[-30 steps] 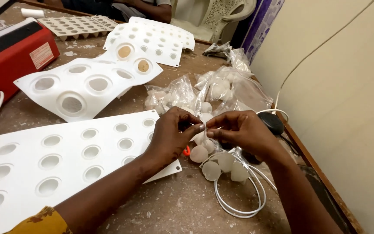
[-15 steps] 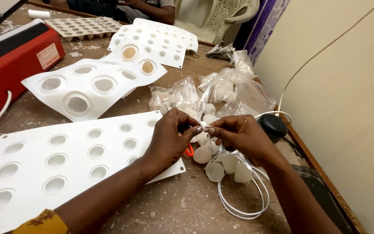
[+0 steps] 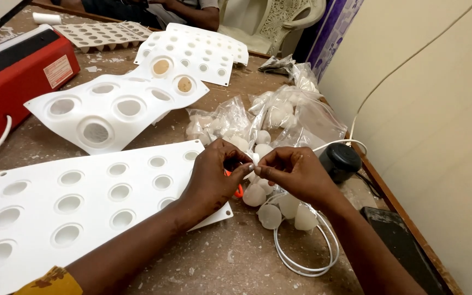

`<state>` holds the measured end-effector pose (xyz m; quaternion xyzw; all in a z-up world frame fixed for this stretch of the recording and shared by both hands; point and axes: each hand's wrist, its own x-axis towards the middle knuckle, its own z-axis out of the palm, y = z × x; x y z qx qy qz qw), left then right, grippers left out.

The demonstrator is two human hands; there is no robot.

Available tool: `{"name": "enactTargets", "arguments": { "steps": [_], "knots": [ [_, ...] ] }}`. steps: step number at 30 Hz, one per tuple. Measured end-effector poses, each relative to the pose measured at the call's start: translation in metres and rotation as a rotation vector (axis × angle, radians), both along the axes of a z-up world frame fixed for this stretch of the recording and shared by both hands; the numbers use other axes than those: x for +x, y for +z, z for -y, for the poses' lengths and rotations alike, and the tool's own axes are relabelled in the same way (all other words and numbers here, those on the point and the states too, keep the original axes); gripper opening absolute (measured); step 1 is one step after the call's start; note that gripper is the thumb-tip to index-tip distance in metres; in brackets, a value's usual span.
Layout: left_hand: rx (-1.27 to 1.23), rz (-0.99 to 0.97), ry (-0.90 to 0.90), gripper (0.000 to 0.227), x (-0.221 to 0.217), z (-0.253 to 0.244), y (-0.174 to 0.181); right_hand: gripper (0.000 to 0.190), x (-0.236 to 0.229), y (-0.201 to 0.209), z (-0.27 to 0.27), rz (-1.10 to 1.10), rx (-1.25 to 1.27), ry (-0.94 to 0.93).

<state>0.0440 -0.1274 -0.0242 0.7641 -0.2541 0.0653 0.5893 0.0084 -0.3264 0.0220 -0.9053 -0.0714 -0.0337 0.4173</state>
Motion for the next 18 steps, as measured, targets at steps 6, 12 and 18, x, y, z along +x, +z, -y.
{"name": "enactTargets", "arguments": {
  "steps": [6,12,18],
  "knots": [
    [-0.021,0.021,-0.038,0.02,-0.006,0.002,0.004,0.013,0.003,-0.005,0.006,-0.068,0.196,0.015],
    [-0.007,0.04,-0.002,0.02,-0.005,0.001,0.005,0.012,-0.002,0.002,0.001,-0.062,0.229,-0.008],
    [-0.121,-0.031,-0.051,0.024,0.004,0.0,-0.004,0.013,0.001,-0.003,0.004,-0.058,0.238,0.031]
  ]
}}
